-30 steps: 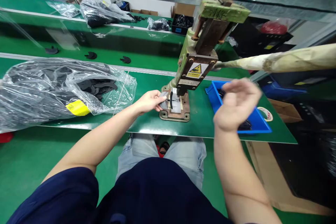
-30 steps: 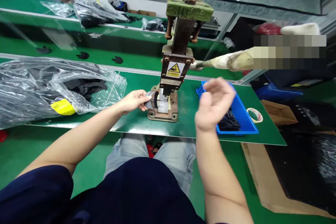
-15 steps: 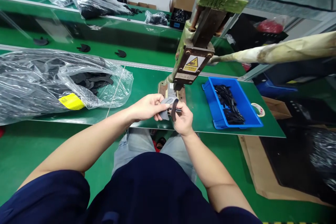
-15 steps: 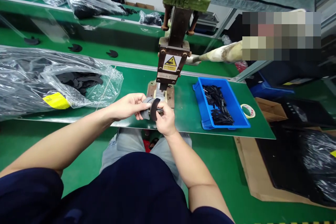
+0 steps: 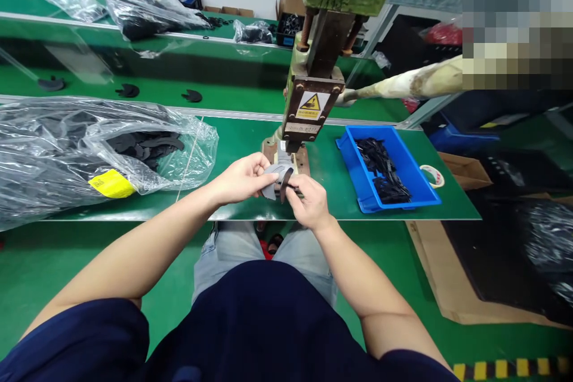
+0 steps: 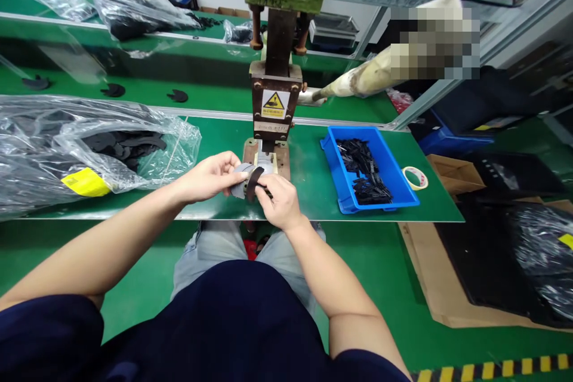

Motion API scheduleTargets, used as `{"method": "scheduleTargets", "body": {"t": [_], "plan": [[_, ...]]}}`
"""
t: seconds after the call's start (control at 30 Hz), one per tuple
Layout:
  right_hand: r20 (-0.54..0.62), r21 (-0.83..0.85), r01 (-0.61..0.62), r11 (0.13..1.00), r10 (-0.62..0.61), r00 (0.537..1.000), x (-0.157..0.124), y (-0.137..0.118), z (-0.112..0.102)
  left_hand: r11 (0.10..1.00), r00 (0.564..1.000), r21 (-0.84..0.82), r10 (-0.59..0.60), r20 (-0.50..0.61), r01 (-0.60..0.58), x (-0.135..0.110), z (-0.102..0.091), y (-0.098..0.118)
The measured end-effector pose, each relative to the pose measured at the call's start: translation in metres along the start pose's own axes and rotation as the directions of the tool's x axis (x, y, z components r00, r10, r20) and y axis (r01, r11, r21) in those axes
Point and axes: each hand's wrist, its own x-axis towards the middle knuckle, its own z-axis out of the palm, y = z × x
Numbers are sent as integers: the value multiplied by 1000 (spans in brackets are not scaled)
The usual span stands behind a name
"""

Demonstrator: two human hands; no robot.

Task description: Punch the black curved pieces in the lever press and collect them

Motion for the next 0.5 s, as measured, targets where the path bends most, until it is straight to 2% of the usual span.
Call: {"method": "scheduleTargets", "body": {"t": [0.1,0.17,0.27,0.33,0.4,0.47,0.5], "plan": [[-1,-54,33,998,-33,999,-2,1,-1,988,974,99,133,-183,-116,-5,7,-1],[7,-81,48,996,-48,999,-3,3,-1,977,959,155,181,-216,-149,-7,12,0],[16,-103,64,993,-63,998,-3,3,-2,988,968,99,139,-209,-121,-6,16,-1],[14,-106,65,992,-64,998,-3,3,-2,998,985,-28,57,-161,-63,-5,15,-1],[14,-102,56,993,-55,998,-2,2,-1,992,999,-128,-26,-26,22,-3,12,-3],[20,-97,35,995,-33,999,-3,2,-2,983,994,-162,-72,87,86,-2,6,-8],[18,-96,18,995,-17,1000,-5,3,-4,980,992,-170,-82,99,98,0,0,-12]]}}
